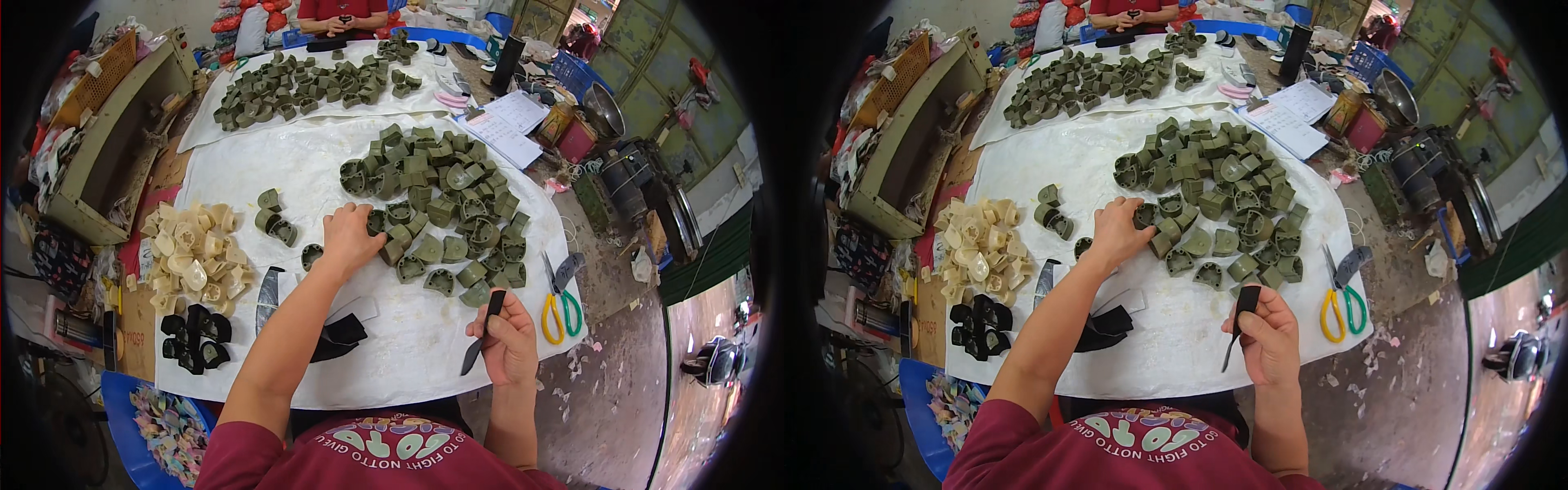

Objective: The person sits at a table and repeatedly picks up small green plastic components and black foam strips. They wrap the foam strips around the plastic parts by hand, pressing them into place. The finished items are placed in a pile on the table.

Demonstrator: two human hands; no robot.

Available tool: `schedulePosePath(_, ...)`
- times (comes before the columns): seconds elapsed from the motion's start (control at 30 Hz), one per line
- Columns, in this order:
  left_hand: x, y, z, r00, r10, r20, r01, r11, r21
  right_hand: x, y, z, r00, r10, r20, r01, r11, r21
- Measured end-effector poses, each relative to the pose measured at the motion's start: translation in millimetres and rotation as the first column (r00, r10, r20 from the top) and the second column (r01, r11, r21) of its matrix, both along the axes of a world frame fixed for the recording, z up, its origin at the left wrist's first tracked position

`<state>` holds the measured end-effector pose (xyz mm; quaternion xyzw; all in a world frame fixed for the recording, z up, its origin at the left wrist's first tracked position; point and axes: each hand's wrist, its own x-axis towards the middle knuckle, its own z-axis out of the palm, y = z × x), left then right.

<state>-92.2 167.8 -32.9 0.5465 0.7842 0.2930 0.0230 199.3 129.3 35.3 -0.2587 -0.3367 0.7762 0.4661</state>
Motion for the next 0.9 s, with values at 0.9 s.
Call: schedulePosePath(0.9, 63.9, -103.9, 49.0, -0.744, -0.552, 0.377, -0.069, 0.624, 0.778, -17.7, -28.5, 49.1, 0.759, -0.283, 0.586, -0.268, 0.685, 0.677)
